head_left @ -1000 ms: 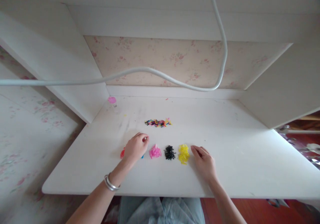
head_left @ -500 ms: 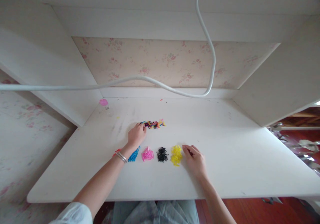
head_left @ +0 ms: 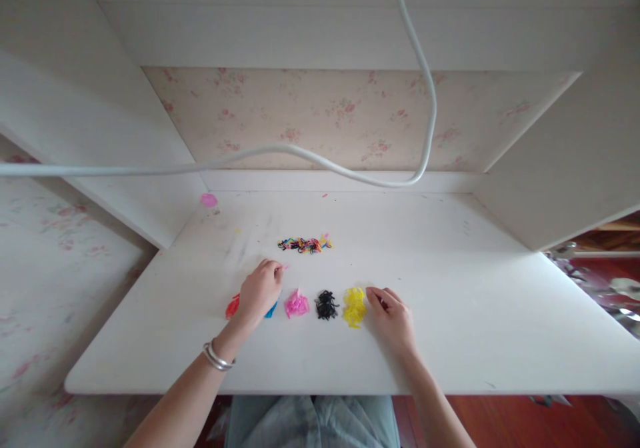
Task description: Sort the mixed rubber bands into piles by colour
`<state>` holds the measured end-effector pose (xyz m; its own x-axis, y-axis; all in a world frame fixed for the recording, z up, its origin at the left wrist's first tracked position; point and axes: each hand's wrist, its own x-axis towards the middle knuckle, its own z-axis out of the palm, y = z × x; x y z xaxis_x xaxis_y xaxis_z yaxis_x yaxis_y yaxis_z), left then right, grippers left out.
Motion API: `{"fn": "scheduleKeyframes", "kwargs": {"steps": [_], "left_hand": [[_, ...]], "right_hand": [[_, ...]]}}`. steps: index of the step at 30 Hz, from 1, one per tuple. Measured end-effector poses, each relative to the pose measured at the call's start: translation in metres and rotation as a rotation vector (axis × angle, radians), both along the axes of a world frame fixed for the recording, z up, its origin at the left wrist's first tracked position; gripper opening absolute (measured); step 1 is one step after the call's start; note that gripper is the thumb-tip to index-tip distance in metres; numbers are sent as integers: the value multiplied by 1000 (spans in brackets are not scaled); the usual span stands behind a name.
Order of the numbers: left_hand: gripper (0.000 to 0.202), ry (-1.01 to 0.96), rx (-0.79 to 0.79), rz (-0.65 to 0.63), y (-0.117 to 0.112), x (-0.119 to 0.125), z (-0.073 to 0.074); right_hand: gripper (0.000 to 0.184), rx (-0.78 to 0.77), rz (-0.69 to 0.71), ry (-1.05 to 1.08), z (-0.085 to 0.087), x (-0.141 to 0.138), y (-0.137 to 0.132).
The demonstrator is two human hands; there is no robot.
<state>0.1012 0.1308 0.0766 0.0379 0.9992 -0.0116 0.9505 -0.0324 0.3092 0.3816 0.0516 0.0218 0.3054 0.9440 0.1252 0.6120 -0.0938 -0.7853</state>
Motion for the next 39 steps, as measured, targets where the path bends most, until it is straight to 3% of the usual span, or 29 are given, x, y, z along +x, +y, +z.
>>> {"fn": "scheduleKeyframes", "kwargs": {"steps": [6, 12, 17, 21, 24, 29, 34, 39], "left_hand": [[24, -85, -23, -112, -37, 7, 1], [32, -40, -37, -156, -42, 13, 2], [29, -75, 80, -126, -54, 3, 0], [25, -216, 236, -67, -79, -20, -16], [22, -291, 370, 18, -100, -44, -31], [19, -238, 499, 169, -119, -77, -49], [20, -324, 471, 161, -120, -82, -54], [20, -311, 447, 137, -120, -79, -58]], "right_hand": [[48, -13, 21, -43, 2, -1, -1], [48, -16, 29, -47, 4, -3, -4], [44, -29, 30, -48, 3, -2, -5], [42, -65, 41, -53, 3, 0, 0], [38, -91, 95, -111, 9, -1, 14], [31, -83, 200, -259, 17, -14, 58], [29, -92, 253, -443, 13, -30, 105], [25, -69, 226, -514, 6, -41, 128]]}}
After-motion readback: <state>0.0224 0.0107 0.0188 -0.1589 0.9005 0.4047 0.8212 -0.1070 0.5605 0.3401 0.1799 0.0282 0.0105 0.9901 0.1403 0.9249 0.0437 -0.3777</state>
